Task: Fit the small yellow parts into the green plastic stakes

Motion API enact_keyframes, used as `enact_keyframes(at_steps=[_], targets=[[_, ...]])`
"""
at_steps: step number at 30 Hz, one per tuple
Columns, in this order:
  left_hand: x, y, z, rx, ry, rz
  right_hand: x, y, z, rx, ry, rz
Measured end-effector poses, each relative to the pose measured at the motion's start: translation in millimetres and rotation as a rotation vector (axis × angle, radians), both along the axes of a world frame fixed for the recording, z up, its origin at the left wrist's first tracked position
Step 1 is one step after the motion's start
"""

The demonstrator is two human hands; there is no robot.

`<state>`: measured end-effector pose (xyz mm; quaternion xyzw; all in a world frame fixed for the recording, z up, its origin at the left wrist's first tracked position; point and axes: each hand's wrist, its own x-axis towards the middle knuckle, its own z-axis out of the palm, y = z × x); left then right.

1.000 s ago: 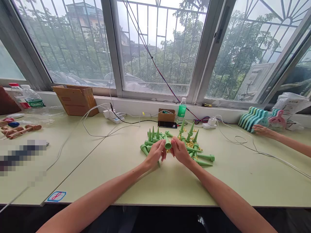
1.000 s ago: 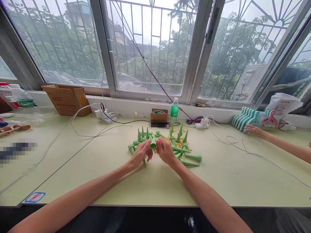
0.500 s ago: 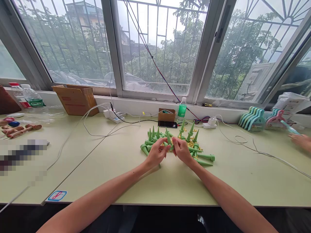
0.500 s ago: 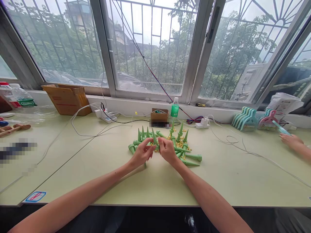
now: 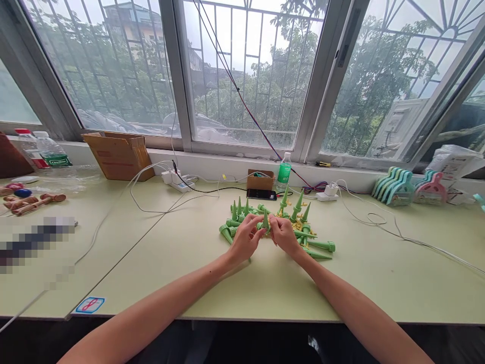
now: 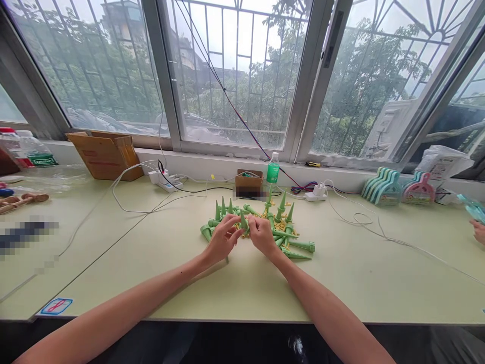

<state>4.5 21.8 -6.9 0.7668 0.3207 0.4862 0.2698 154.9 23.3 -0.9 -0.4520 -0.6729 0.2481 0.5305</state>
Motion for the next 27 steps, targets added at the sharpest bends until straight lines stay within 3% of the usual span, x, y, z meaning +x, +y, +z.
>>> enact_keyframes(at_steps=[15, 23, 27], targets=[[2, 0, 2.1, 0.071, 0.027, 0.107, -5, -2, -5.3, -0.014, 0.121, 0.055], [3, -4, 11.4, -0.227, -0.121, 0.119, -4, -3, -4.3, 0.009, 0.079, 0.052], [2, -6, 12.4, -0.279, -0.121, 0.116, -3, -3, -4.8, 0.022, 0.051, 0.071]])
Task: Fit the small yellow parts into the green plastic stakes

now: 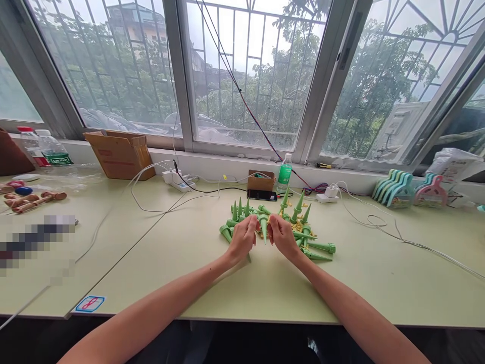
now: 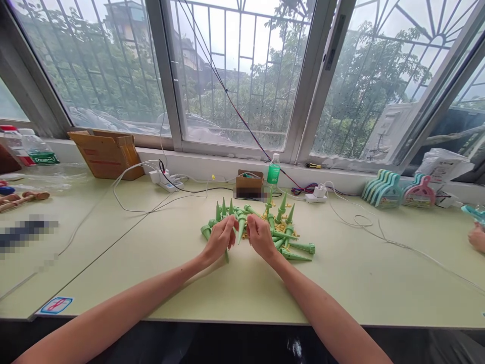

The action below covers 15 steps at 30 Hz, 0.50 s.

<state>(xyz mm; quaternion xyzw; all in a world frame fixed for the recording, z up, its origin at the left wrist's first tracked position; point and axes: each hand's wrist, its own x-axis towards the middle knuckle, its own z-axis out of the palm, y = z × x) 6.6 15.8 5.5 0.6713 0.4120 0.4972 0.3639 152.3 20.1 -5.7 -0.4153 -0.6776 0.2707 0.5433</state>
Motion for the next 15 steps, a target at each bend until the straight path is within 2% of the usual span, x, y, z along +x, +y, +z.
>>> enact_keyframes(at_steps=[7, 15], targets=[[-0.3, -1.4, 1.2, -0.013, 0.026, -0.043, 0.8, -2.1, 1.0, 0.038, -0.006, 0.018], [0.9, 1.3, -2.4, -0.116, -0.089, -0.194, 1.2, -3.0, 3.1, 0.044, -0.015, 0.048]])
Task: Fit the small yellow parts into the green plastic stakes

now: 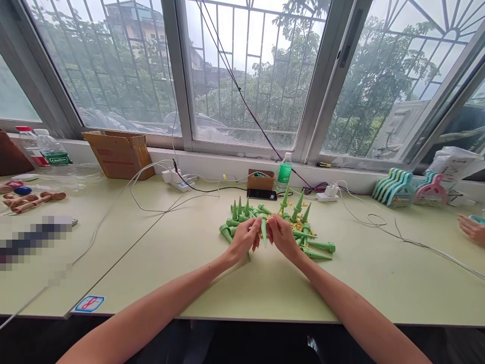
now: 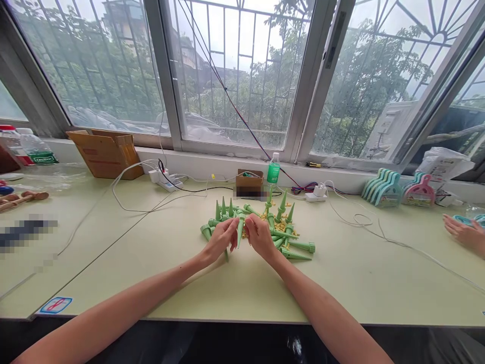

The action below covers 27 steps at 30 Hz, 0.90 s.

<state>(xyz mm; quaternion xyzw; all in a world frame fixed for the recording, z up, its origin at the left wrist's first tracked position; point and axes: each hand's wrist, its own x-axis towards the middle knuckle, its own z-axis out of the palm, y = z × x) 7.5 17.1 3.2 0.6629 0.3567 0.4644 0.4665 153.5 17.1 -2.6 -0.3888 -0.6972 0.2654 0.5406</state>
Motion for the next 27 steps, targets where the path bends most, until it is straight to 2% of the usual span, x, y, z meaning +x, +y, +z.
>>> enact_keyframes(at_steps=[10, 20, 27], targets=[[-1.5, 3.2, -3.2, -0.011, -0.046, -0.019, 0.7, 3.2, -2.7, 0.056, -0.106, -0.066], [-4.6, -2.0, 0.5, 0.04, 0.029, -0.013, -0.2, 0.5, 1.4, 0.018, -0.047, -0.057], [-3.7, 1.1, -7.6, 0.077, 0.059, -0.001, -1.2, 0.6, 3.8, -0.005, -0.023, -0.089]])
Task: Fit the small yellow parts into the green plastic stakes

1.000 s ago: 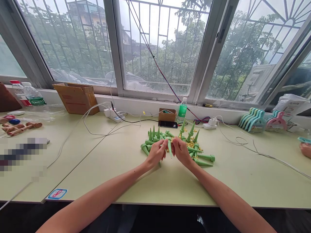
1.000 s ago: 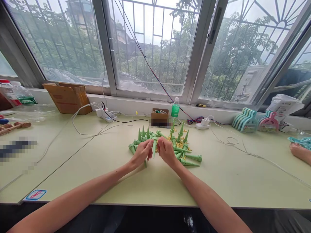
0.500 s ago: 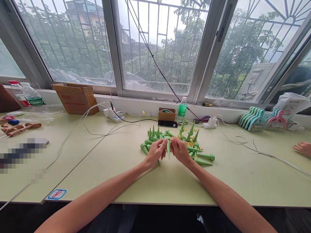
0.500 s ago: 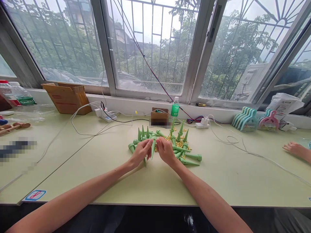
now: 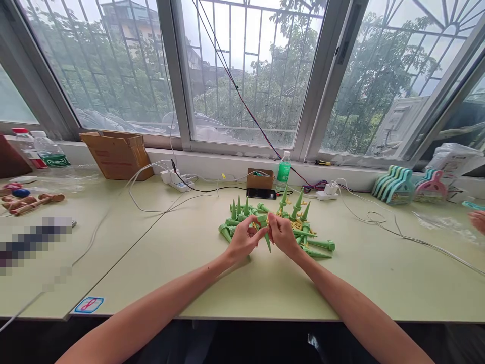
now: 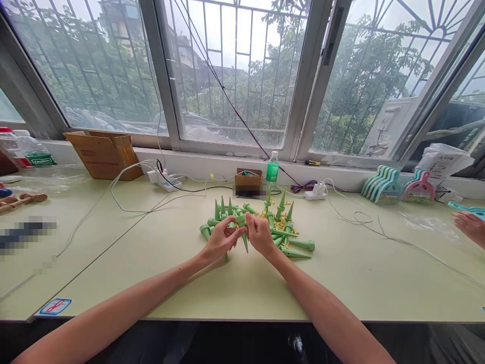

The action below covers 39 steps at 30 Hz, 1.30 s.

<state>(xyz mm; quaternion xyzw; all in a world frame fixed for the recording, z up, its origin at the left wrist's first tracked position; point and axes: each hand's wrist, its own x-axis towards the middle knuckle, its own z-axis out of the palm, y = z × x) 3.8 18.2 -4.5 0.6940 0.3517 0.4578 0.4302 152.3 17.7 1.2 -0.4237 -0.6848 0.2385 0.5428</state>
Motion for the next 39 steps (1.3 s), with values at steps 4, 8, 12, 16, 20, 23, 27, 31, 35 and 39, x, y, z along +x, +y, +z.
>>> enact_keyframes(at_steps=[4, 8, 12, 16, 20, 23, 27, 31, 35, 39], targets=[[1, 2, -1.9, 0.037, 0.016, 0.024, -1, -1, 1.3, -0.019, 0.016, 0.0], [2, 1, 0.9, 0.126, 0.029, 0.064, 0, 0, 0.6, -0.038, 0.024, 0.015], [3, -1, 3.6, 0.243, 0.038, 0.088, 0, 0, 0.2, -0.053, 0.042, 0.039], [3, -1, 3.9, 0.316, 0.059, 0.112, -2, -2, 3.2, -0.046, 0.036, 0.034], [4, 0, 2.2, 0.345, 0.056, 0.14, -3, -2, 3.5, -0.047, 0.042, 0.023], [4, 2, 0.5, 0.339, 0.05, 0.16, -3, -2, 1.0, -0.056, 0.05, 0.019], [4, 3, 0.8, 0.287, 0.022, 0.192, -5, -2, -1.2, -0.064, 0.055, 0.034], [3, 3, 4.1, 0.175, -0.017, 0.204, -5, -2, -2.8, -0.05, 0.059, 0.04], [5, 0, 4.9, 0.077, -0.064, 0.118, -4, -1, -5.0, -0.037, 0.05, 0.035], [6, -2, 4.0, 0.0, -0.131, 0.067, -4, 0, -7.0, -0.035, 0.07, 0.022]])
